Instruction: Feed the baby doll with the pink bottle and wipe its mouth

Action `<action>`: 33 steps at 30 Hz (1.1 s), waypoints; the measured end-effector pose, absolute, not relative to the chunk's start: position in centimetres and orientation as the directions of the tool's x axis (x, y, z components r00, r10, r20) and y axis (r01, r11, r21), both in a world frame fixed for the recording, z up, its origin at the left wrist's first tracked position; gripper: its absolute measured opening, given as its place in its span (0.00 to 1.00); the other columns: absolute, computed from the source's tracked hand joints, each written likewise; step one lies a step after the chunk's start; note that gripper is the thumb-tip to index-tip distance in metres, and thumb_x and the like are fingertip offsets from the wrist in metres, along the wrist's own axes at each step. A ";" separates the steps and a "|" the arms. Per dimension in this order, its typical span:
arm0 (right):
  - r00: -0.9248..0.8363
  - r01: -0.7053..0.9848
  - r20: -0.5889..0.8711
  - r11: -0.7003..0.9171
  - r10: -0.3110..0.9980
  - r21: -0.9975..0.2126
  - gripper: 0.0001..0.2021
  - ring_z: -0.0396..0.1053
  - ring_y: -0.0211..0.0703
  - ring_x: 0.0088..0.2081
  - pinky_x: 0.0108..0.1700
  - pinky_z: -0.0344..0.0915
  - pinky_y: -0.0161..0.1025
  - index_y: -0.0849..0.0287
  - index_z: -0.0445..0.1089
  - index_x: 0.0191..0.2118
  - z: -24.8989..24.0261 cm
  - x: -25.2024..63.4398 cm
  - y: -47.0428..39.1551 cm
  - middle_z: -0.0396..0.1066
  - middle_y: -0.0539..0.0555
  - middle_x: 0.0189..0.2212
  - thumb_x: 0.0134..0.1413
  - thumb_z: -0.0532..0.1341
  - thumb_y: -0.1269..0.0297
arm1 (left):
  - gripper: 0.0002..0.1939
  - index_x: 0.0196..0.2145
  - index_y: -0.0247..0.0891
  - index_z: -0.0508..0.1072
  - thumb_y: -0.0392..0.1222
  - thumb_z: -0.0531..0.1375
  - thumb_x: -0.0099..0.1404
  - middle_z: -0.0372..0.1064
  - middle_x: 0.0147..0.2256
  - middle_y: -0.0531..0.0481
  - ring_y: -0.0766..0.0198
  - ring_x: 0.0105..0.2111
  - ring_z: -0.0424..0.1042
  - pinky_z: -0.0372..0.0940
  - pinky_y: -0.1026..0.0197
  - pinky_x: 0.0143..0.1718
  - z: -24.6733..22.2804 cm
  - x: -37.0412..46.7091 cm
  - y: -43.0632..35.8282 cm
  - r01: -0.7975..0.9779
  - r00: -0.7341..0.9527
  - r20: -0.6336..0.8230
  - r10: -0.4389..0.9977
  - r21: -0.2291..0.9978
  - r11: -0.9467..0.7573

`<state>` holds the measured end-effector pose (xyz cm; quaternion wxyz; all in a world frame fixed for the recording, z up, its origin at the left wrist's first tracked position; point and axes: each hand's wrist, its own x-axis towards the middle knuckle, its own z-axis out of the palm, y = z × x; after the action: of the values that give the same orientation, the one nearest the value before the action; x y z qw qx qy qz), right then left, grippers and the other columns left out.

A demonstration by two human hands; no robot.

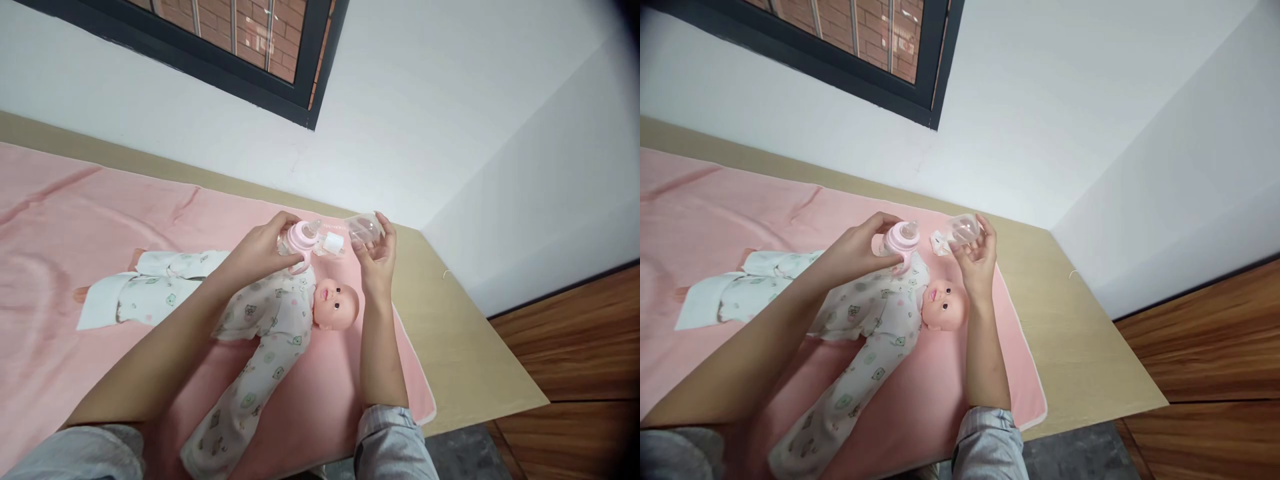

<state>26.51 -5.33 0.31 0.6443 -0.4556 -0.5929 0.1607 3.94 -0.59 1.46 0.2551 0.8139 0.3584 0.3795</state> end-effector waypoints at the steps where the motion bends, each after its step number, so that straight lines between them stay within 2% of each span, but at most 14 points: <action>1: 0.231 0.323 0.618 0.540 0.752 -0.777 0.38 0.62 0.49 0.62 0.60 0.64 0.49 0.46 0.45 0.67 0.6 25.7 -5.9 0.59 0.59 0.61 0.54 0.63 0.50 | 0.25 0.51 0.45 0.65 0.44 0.62 0.55 0.69 0.52 0.51 0.50 0.51 0.70 0.66 0.55 0.47 1.5 4.2 -1.0 0.401 0.474 0.429 0.769 0.672 -0.623; 7: 0.081 0.299 0.633 0.587 0.770 -0.752 0.37 0.60 0.49 0.63 0.62 0.63 0.49 0.45 0.50 0.65 0.5 23.0 -6.7 0.56 0.57 0.63 0.53 0.63 0.46 | 0.22 0.49 0.45 0.64 0.42 0.62 0.56 0.71 0.47 0.52 0.52 0.45 0.72 0.66 0.57 0.41 1.9 4.9 -2.5 0.417 0.533 0.409 0.741 0.635 -0.650; 12: -0.056 0.261 0.600 0.592 0.798 -0.763 0.34 0.58 0.48 0.64 0.63 0.63 0.49 0.43 0.56 0.63 0.0 22.7 -6.5 0.57 0.54 0.63 0.52 0.63 0.44 | 0.31 0.58 0.44 0.58 0.46 0.62 0.60 0.68 0.54 0.49 0.51 0.52 0.70 0.66 0.57 0.46 2.2 4.7 -3.0 0.380 0.536 0.421 0.732 0.653 -0.654; 15: -0.111 0.250 0.541 0.551 0.833 -0.796 0.38 0.57 0.49 0.65 0.63 0.62 0.52 0.41 0.50 0.66 0.2 22.8 -6.5 0.53 0.53 0.66 0.53 0.61 0.41 | 0.37 0.63 0.46 0.55 0.47 0.64 0.59 0.67 0.55 0.49 0.52 0.55 0.67 0.66 0.57 0.48 2.1 4.5 -2.7 0.354 0.534 0.412 0.738 0.684 -0.638; 18: -0.123 0.165 0.513 0.527 0.850 -0.834 0.39 0.58 0.50 0.64 0.63 0.60 0.55 0.39 0.40 0.69 0.3 23.4 -6.3 0.52 0.53 0.66 0.56 0.55 0.39 | 0.36 0.63 0.47 0.55 0.43 0.63 0.59 0.68 0.55 0.50 0.53 0.57 0.66 0.66 0.58 0.49 1.8 4.4 -2.1 0.294 0.533 0.415 0.738 0.727 -0.621; 20: -0.115 0.115 0.493 0.504 0.862 -0.856 0.38 0.60 0.50 0.63 0.64 0.59 0.57 0.40 0.37 0.69 0.2 24.1 -6.0 0.54 0.54 0.65 0.59 0.52 0.39 | 0.36 0.62 0.47 0.55 0.42 0.63 0.59 0.67 0.56 0.50 0.53 0.57 0.65 0.65 0.57 0.51 1.7 4.3 -1.8 0.256 0.532 0.421 0.735 0.747 -0.614; 23: -0.182 0.134 0.410 0.436 0.894 -0.890 0.37 0.61 0.48 0.62 0.65 0.58 0.56 0.42 0.41 0.69 -0.3 24.9 -5.5 0.59 0.55 0.62 0.59 0.56 0.43 | 0.34 0.62 0.45 0.57 0.44 0.64 0.60 0.66 0.56 0.49 0.53 0.56 0.66 0.63 0.54 0.55 1.6 4.2 -1.5 0.235 0.528 0.420 0.738 0.763 -0.602; 26: -0.276 0.159 0.336 0.388 0.900 -0.908 0.42 0.61 0.48 0.62 0.65 0.59 0.54 0.43 0.43 0.68 -0.6 24.8 -5.4 0.58 0.55 0.63 0.53 0.65 0.48 | 0.35 0.63 0.44 0.56 0.47 0.64 0.61 0.66 0.56 0.47 0.52 0.56 0.66 0.63 0.52 0.55 1.4 4.2 -1.5 0.245 0.525 0.411 0.745 0.765 -0.595; 30: -0.243 0.127 0.348 0.386 0.905 -0.914 0.48 0.61 0.48 0.63 0.66 0.57 0.53 0.44 0.41 0.68 -0.6 23.8 -5.4 0.59 0.55 0.62 0.47 0.70 0.52 | 0.41 0.66 0.44 0.50 0.47 0.64 0.61 0.63 0.59 0.45 0.49 0.58 0.63 0.62 0.49 0.56 1.0 4.8 -1.7 0.257 0.510 0.414 0.754 0.763 -0.593; 33: -0.212 0.095 0.358 0.384 0.909 -0.918 0.49 0.63 0.48 0.62 0.66 0.57 0.53 0.45 0.43 0.68 -0.8 23.4 -5.1 0.63 0.55 0.60 0.45 0.71 0.53 | 0.41 0.66 0.44 0.51 0.47 0.64 0.60 0.62 0.59 0.44 0.47 0.60 0.61 0.60 0.47 0.57 0.8 5.3 -1.9 0.262 0.511 0.413 0.754 0.761 -0.594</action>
<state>23.42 -5.14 -0.78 0.5012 -0.3780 -0.6640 0.4062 5.29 -1.95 0.84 0.3225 0.8071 0.3145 0.3817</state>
